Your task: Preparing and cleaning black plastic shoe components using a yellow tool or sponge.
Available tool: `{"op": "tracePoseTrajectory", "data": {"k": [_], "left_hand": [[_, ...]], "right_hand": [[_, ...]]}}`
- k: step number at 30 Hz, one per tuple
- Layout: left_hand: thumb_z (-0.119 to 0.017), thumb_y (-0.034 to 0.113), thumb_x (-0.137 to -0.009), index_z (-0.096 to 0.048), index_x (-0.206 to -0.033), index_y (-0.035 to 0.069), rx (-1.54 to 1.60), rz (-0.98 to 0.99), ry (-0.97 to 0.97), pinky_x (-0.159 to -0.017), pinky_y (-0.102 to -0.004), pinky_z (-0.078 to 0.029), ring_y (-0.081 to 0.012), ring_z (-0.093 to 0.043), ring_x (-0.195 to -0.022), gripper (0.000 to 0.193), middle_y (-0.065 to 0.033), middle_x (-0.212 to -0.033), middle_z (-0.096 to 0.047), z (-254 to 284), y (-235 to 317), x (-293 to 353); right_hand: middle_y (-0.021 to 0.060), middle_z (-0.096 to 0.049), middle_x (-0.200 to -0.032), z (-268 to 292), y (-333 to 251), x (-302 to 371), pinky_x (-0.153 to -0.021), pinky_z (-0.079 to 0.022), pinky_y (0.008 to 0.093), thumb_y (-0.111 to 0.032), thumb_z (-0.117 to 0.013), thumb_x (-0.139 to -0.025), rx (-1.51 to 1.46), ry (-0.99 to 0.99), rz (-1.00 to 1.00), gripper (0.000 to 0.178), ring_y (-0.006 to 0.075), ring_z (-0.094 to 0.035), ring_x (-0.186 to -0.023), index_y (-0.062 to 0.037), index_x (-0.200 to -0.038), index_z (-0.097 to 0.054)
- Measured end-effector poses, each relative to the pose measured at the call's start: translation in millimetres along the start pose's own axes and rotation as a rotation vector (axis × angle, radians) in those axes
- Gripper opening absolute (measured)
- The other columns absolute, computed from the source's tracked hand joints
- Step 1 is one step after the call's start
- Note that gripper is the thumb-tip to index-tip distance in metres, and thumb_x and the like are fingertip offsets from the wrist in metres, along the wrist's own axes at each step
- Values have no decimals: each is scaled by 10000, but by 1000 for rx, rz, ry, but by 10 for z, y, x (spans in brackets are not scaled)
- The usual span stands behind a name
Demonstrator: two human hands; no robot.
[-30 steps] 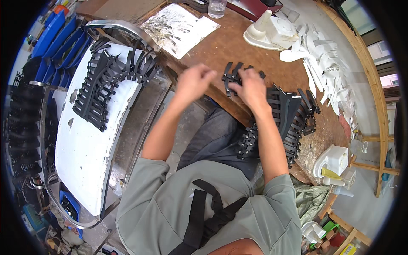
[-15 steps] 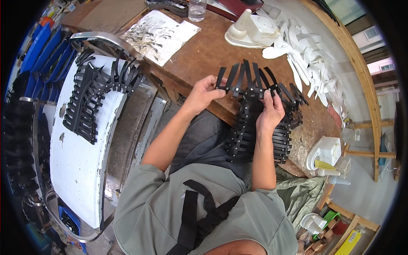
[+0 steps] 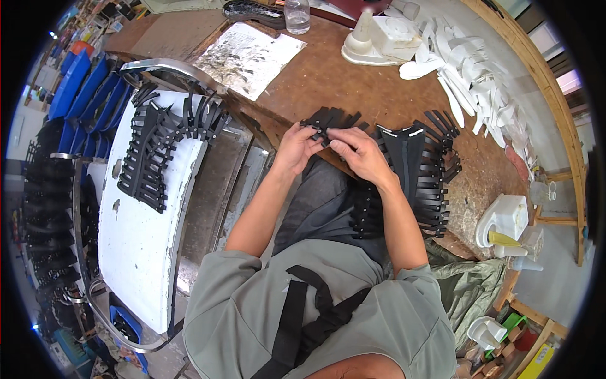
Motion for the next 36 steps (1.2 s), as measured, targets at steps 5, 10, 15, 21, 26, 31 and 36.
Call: {"op": "tracePoseTrajectory", "data": {"k": [5,10,15,21,26,31,36], "left_hand": [[-520,25,-876,-518,-1019,28,-91,-30,37,-747,-331,-551,-181,-635,-808,143,-92,-921,-629,184,-46,-60],[-568,6,-861,-496,-950,43,-190,-205,142,-760,-332,-552,-183,-643,-782,120,-95,-919,-625,188,0,43],[-629,4,-832,-504,-892,24,-644,-758,164,-697,-270,-508,-179,-633,-805,140,-92,-943,-638,-32,133,524],[-613,83,-865,-535,-910,8,-914,-608,101,-655,-260,-489,-121,-617,-740,117,-80,-890,-650,-379,227,455],[-576,175,-916,-520,-993,8,-445,-178,9,-715,-232,-494,-95,-584,-794,193,-54,-882,-609,-319,254,112],[-492,397,-946,-532,-1157,-4,-271,11,-193,-801,-278,-489,-153,-584,-873,455,-112,-1018,-592,-455,104,37],[-352,563,-938,-500,-1193,-63,-800,-245,22,-699,-273,-508,-160,-577,-794,692,-142,-1052,-580,-343,235,-166]], "right_hand": [[119,-610,-1045,-61,277,50,-785,-471,335,-231,-678,-813,-55,4,-313,370,258,-595,-928,-3,-1096,-610],[121,-634,-862,27,579,35,-676,-476,410,-196,-612,-806,164,348,-458,153,335,-617,-783,-80,-888,-669],[108,-631,-813,112,577,-23,-666,-477,421,-186,-601,-816,378,454,-464,119,332,-620,-768,-90,-846,-663],[41,-658,-894,-33,1179,42,-685,-478,301,-200,-546,-912,-585,232,-644,221,191,-640,-786,-44,-1043,-629],[66,-608,-923,139,240,132,-722,-487,288,-87,-643,-826,-338,259,-231,328,151,-599,-752,-21,-1138,-564],[93,-601,-1025,40,242,147,-767,-475,277,-82,-645,-823,-6,368,-317,361,195,-601,-887,-7,-1166,-562],[39,-649,-841,-116,765,293,-675,-488,245,-93,-548,-914,-926,455,-535,168,123,-616,-718,-6,-1045,-606]]}}
Point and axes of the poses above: each hand's wrist, its own x-axis away from the middle knuckle, its own z-axis out of the back of the hand, y = z × x, the point moved 9 cm from there along -x, towards the middle knuckle
